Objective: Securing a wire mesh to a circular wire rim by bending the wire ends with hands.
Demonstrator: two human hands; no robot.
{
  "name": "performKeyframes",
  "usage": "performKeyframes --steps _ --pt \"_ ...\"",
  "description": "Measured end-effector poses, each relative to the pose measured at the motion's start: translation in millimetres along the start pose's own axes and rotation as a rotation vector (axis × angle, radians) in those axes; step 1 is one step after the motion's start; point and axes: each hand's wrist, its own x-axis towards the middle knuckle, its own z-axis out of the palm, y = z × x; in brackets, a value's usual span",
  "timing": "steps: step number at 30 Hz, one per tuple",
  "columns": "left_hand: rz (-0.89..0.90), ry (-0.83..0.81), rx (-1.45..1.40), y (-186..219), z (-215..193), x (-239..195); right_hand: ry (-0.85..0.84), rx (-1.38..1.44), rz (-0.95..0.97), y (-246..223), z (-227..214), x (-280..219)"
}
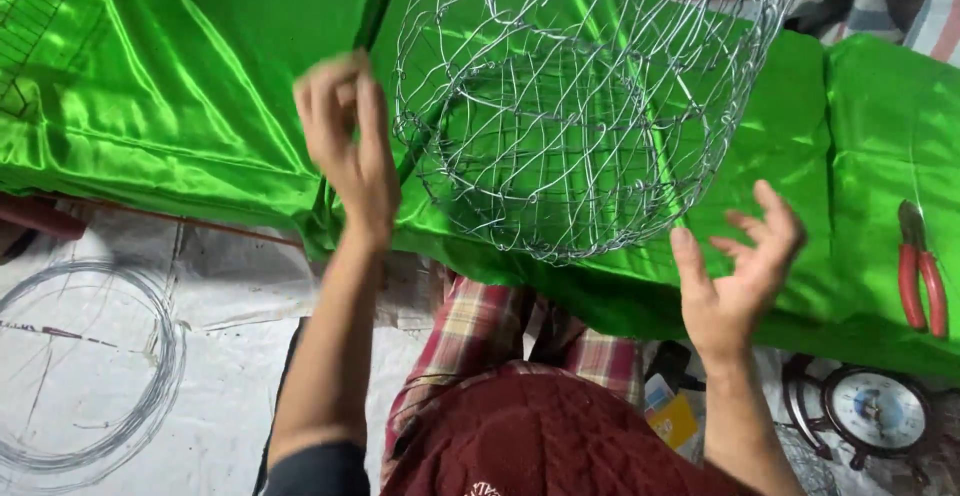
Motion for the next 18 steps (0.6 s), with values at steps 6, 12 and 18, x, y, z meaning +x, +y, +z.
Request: performKeyframes --steps 6,12,18 --pt "-0.042 -0.175 0.108 92 5 -117 -0.077 -0.175 -0.381 -41 28 23" --pt "-0.14 -0.384 0.308 102 9 -124 -0.221 -0.352 -0.383 -46 37 29" --pt "-0.092 -0.512 0.362 98 13 -114 -0.224 -0.303 -0.367 -34 40 30"
